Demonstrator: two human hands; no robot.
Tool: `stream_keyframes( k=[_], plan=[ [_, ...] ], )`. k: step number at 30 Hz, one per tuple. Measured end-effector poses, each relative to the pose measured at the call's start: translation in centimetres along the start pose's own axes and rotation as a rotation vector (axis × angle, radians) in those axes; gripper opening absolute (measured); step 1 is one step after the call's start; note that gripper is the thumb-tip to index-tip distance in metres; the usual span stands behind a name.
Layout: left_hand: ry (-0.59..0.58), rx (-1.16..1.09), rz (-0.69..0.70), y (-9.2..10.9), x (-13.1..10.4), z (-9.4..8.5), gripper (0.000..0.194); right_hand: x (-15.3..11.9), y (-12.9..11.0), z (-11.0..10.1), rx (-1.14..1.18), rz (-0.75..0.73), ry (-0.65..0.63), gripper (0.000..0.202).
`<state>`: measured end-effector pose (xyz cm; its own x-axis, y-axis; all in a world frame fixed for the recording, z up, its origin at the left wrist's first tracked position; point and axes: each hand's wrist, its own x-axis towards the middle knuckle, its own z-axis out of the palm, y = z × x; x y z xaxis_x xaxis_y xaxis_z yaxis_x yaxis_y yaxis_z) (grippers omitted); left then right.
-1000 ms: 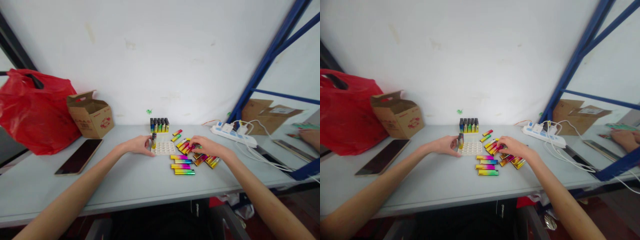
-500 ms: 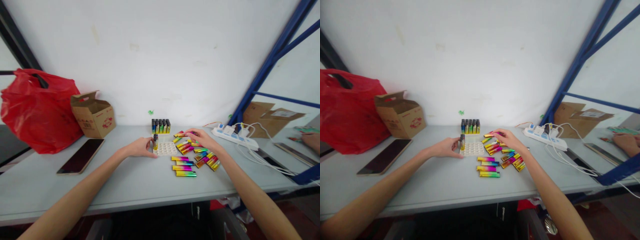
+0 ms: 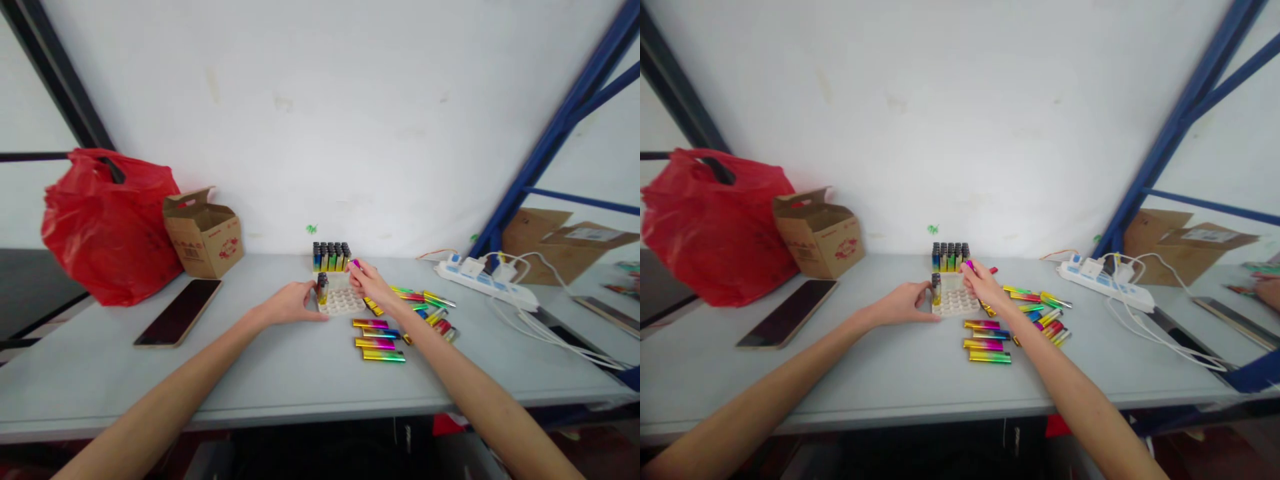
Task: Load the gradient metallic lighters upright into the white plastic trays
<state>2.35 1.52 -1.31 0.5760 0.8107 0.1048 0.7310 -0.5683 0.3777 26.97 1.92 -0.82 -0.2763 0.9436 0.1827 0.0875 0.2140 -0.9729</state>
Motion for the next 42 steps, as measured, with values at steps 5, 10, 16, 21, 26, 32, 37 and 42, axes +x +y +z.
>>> stream_keyframes(
  k=[5,10,16,21,26,32,37,42],
  plan=[
    [0.019,0.023,0.010,0.4,-0.2,-0.1,0.065,-1.0,0.0,0.7,-0.446,-0.218,0.202,0.052],
    [0.016,0.040,0.013,0.7,-0.3,-0.2,0.064,-1.1,0.1,0.8,-0.549,-0.197,0.289,0.046],
    [0.013,0.021,0.014,0.4,-0.3,-0.1,0.066,-1.4,-0.1,0.6,-0.527,-0.223,0.256,0.042],
    [0.009,0.025,0.026,0.3,-0.2,0.0,0.066,-1.9,-0.5,0.7,-0.499,-0.232,0.156,0.044],
    [-0.004,0.008,0.023,0.4,-0.2,-0.1,0.069,-2.1,-0.3,1.1,-0.668,-0.382,0.023,0.046],
    [-0.013,-0.001,0.016,0.7,-0.3,-0.5,0.068,-2.6,-0.8,2.1,-0.730,-0.274,0.067,0.045],
    [-0.008,-0.019,-0.003,0.7,-0.3,-0.4,0.068,-2.7,-0.7,2.7,-0.672,-0.304,-0.067,0.037],
    [0.011,-0.034,0.014,0.4,-0.1,-0.1,0.068,-2.5,0.2,2.8,-0.863,-0.356,-0.122,0.035]
  ],
)
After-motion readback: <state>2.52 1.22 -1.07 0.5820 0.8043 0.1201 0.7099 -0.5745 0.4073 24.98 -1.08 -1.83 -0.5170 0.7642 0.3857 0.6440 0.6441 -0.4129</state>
